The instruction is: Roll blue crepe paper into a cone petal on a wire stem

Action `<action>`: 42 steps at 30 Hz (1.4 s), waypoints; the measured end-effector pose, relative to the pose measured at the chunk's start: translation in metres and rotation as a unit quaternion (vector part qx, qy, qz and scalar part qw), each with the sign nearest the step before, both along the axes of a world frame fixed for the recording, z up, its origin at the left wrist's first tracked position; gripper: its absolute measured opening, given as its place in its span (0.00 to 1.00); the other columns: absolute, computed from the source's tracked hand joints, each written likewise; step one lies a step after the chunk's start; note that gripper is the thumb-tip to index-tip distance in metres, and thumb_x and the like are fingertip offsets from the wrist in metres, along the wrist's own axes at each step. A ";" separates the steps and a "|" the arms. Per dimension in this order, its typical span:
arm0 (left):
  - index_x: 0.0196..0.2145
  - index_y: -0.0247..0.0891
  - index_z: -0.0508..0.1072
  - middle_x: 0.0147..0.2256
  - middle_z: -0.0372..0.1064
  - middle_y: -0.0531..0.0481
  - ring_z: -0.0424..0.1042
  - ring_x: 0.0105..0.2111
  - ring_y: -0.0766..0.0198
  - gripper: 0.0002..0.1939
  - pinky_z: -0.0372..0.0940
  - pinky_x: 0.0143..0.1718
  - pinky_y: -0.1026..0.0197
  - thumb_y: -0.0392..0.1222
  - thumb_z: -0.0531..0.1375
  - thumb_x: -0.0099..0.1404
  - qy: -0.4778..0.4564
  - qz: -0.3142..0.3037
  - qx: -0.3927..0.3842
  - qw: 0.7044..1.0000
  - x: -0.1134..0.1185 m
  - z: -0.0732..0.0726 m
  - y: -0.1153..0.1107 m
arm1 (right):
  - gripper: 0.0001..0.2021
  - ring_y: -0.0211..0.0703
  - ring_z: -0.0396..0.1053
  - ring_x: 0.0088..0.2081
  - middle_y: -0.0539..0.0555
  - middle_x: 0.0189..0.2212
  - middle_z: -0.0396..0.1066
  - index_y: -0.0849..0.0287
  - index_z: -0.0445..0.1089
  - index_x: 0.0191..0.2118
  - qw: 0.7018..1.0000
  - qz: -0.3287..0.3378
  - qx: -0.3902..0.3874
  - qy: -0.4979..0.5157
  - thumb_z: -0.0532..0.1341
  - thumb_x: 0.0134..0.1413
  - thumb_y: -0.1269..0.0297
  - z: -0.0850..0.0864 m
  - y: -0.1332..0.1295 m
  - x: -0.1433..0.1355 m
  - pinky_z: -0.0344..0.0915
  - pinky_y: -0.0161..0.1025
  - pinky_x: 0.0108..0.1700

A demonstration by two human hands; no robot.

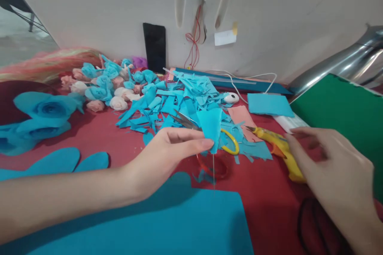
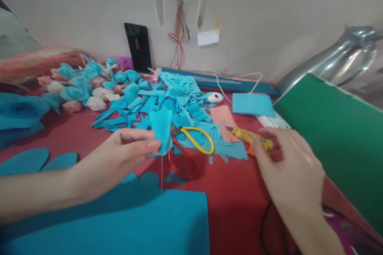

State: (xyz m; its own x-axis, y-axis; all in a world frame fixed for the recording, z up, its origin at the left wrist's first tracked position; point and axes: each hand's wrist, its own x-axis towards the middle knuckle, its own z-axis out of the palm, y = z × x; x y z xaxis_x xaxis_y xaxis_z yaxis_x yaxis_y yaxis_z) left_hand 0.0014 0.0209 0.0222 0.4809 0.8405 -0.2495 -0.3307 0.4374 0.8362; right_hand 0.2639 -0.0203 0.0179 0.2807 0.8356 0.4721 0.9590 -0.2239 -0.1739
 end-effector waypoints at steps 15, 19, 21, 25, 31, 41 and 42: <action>0.19 0.36 0.76 0.19 0.66 0.57 0.62 0.24 0.73 0.09 0.58 0.30 0.69 0.32 0.62 0.55 -0.044 -0.092 0.013 0.995 -0.002 0.007 -0.008 | 0.03 0.31 0.68 0.25 0.47 0.24 0.70 0.54 0.69 0.30 0.515 0.320 -0.213 0.766 0.63 0.54 0.66 0.015 -0.002 -0.087 0.68 0.24 0.24; 0.21 0.35 0.76 0.23 0.71 0.52 0.68 0.29 0.66 0.09 0.60 0.35 0.64 0.35 0.60 0.57 -0.041 -0.128 0.022 0.991 -0.003 0.005 -0.007 | 0.05 0.32 0.69 0.25 0.47 0.24 0.71 0.55 0.67 0.29 0.476 0.340 -0.222 0.780 0.62 0.54 0.69 0.013 -0.003 -0.090 0.69 0.25 0.24; 0.21 0.35 0.76 0.23 0.71 0.52 0.68 0.28 0.66 0.09 0.60 0.34 0.64 0.35 0.60 0.57 -0.041 -0.134 0.024 0.990 -0.004 0.004 -0.006 | 0.05 0.31 0.69 0.25 0.47 0.24 0.70 0.56 0.66 0.29 0.473 0.340 -0.224 0.782 0.62 0.54 0.69 0.012 -0.003 -0.092 0.70 0.25 0.25; 0.21 0.34 0.76 0.23 0.70 0.52 0.66 0.28 0.66 0.08 0.60 0.33 0.64 0.35 0.60 0.57 -0.026 -0.137 0.031 0.990 -0.003 0.004 -0.005 | 0.06 0.31 0.69 0.25 0.46 0.24 0.70 0.56 0.65 0.29 0.472 0.333 -0.217 0.787 0.62 0.54 0.69 0.011 -0.002 -0.094 0.70 0.25 0.25; 0.20 0.35 0.75 0.22 0.69 0.52 0.66 0.27 0.66 0.08 0.59 0.32 0.64 0.36 0.61 0.55 -0.006 -0.135 0.036 0.990 -0.003 0.003 -0.005 | 0.05 0.31 0.69 0.25 0.45 0.24 0.70 0.55 0.65 0.30 0.472 0.337 -0.223 0.784 0.62 0.54 0.69 0.011 -0.002 -0.095 0.70 0.25 0.25; 0.19 0.35 0.75 0.21 0.68 0.53 0.64 0.26 0.68 0.08 0.57 0.31 0.64 0.35 0.61 0.55 -0.003 -0.142 0.039 0.989 -0.003 0.002 -0.006 | 0.07 0.30 0.68 0.23 0.44 0.23 0.69 0.56 0.64 0.28 0.478 0.332 -0.226 0.782 0.63 0.54 0.68 0.007 -0.002 -0.094 0.70 0.25 0.24; 0.19 0.35 0.75 0.21 0.68 0.53 0.64 0.26 0.68 0.08 0.57 0.31 0.64 0.35 0.61 0.54 0.000 -0.143 0.039 0.989 -0.003 0.002 -0.005 | 0.07 0.30 0.68 0.23 0.44 0.23 0.68 0.56 0.64 0.28 0.482 0.329 -0.228 0.779 0.63 0.53 0.68 0.007 -0.002 -0.093 0.70 0.25 0.24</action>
State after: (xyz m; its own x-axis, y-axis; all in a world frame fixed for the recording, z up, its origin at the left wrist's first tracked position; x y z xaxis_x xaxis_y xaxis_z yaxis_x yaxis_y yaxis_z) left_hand -0.0016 0.0155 0.0246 0.7019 0.6868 -0.1887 -0.2029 0.4467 0.8713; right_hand 0.1709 -0.0227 0.0252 -0.4001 0.9027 -0.1583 -0.3679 -0.3164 -0.8744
